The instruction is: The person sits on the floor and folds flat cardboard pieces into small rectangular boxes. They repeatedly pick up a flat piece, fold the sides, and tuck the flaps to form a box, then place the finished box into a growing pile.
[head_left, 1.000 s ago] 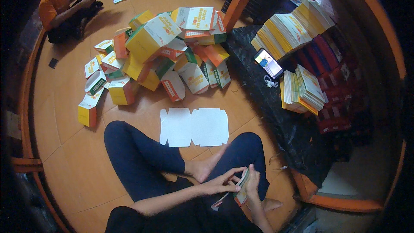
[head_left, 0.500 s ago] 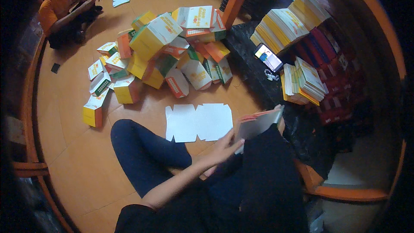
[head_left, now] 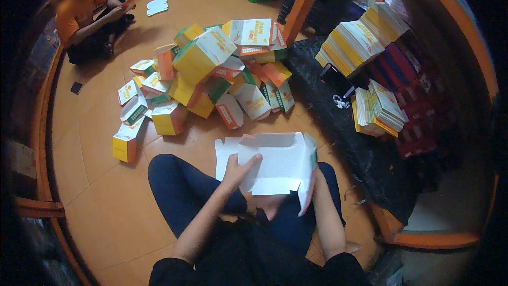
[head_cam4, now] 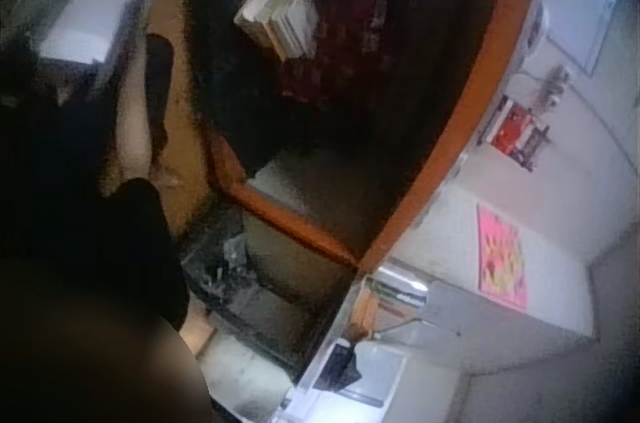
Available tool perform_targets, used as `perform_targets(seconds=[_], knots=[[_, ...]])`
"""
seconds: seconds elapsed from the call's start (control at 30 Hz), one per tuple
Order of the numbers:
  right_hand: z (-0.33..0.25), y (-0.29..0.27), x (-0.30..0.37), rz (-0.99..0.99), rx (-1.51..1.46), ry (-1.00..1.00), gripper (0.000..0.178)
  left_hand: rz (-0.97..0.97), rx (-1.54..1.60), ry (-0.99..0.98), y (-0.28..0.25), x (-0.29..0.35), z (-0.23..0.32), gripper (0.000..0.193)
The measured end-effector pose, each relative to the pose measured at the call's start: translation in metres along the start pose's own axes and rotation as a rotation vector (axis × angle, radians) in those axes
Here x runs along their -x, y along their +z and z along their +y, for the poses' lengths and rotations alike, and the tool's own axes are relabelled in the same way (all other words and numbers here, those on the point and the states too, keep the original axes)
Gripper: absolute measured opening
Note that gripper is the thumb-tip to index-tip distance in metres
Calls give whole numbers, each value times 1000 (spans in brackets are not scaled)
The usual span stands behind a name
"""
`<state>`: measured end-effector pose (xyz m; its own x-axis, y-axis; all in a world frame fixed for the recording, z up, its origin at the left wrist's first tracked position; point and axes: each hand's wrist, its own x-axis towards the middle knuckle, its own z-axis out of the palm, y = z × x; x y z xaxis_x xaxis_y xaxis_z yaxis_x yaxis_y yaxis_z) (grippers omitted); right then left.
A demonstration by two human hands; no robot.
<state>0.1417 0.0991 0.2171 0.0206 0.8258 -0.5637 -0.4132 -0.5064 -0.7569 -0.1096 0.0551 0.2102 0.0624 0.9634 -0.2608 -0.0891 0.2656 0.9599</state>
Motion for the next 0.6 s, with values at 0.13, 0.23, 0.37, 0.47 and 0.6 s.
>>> perform_targets(seconds=[0.13,0.23,0.37,0.47,0.6], knots=[[-4,32,32,-121,103,-76,64,89,-229,233,14,22,0,35],[7,48,56,-132,-48,-148,58,-11,457,-12,36,44,-2,31],[27,36,52,-138,-185,-167,48,-149,644,-70,59,86,2,37],[47,21,38,-184,-180,-202,43,-155,-249,432,60,102,3,46],[51,22,43,144,68,-239,51,-99,780,-183,62,97,-1,36]])
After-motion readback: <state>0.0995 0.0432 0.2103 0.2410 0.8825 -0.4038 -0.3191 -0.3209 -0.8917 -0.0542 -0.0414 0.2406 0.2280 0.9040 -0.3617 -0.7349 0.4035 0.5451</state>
